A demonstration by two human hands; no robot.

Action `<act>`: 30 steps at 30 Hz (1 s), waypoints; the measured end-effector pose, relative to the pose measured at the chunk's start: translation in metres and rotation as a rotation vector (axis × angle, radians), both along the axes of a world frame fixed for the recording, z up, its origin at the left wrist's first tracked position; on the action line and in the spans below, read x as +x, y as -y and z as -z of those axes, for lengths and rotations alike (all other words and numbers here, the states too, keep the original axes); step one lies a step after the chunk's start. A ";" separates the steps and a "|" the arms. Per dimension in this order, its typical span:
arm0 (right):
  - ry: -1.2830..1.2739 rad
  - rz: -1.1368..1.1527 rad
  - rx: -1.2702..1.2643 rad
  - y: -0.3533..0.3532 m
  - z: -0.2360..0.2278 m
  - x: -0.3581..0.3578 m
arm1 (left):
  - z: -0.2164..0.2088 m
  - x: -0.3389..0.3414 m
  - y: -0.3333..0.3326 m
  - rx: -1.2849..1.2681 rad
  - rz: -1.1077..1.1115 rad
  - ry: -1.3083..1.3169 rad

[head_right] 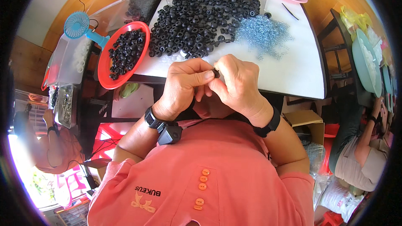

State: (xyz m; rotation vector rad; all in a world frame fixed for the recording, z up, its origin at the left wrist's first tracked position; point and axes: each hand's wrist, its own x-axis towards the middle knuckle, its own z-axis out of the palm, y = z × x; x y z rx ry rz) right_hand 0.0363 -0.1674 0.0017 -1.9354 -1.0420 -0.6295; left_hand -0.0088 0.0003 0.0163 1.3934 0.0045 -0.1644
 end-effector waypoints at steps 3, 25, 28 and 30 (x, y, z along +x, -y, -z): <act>-0.064 -0.003 0.012 -0.001 -0.001 -0.002 | 0.000 -0.001 -0.004 0.013 0.025 -0.007; -0.306 0.230 -0.718 -0.005 -0.039 0.004 | 0.015 0.004 0.000 0.787 -0.066 0.946; -0.400 0.192 -0.632 0.001 -0.037 0.013 | 0.015 0.007 -0.002 0.795 -0.033 0.935; -0.592 0.149 -0.551 0.003 -0.041 0.018 | 0.015 0.010 -0.002 0.795 -0.016 0.929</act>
